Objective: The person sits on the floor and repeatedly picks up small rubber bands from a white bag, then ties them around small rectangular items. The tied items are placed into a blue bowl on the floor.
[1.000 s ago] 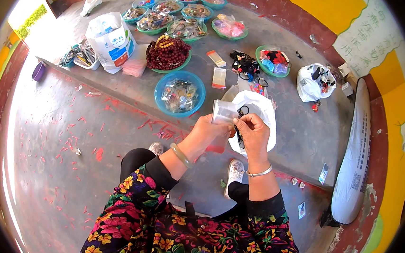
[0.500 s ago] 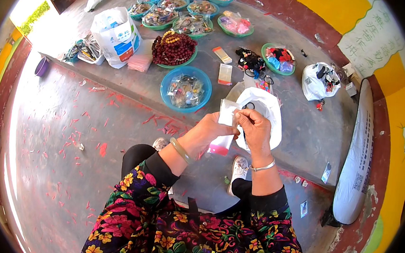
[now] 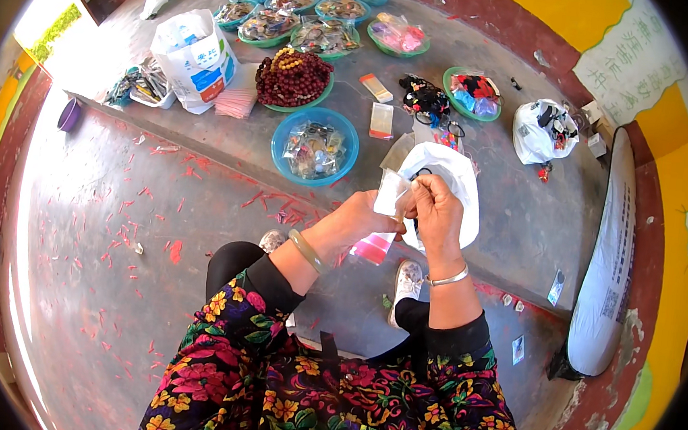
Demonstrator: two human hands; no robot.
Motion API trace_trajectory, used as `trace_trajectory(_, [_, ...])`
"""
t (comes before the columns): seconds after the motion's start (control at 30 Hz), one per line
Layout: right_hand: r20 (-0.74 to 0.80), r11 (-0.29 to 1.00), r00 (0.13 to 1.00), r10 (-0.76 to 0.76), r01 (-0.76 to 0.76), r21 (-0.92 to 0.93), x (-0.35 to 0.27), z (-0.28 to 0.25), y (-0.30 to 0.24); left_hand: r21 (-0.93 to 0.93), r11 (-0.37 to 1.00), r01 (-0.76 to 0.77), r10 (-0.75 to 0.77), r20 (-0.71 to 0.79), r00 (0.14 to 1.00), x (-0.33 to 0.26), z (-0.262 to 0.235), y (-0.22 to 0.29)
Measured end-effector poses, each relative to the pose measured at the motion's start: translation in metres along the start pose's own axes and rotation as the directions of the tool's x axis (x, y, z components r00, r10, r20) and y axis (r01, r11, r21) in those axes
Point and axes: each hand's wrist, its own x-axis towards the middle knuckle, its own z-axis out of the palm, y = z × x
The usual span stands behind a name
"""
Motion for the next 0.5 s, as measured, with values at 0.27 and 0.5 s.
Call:
trace_trajectory(0.27, [-0.027,0.993,0.996,0.089,-0.086,0.084,0.008,-0.009,0.003,-0.041,0.998,0.051,-0.049,0.055,0.997,-0.006,0.002,0.002])
trace_trajectory(0.5, [-0.232,0.989,0.966,0.112,-0.085,0.122,0.021,-0.029,0.012,-0.059,0.994,0.091,-0.086,0.074,0.994,-0.009,-0.002,-0.008])
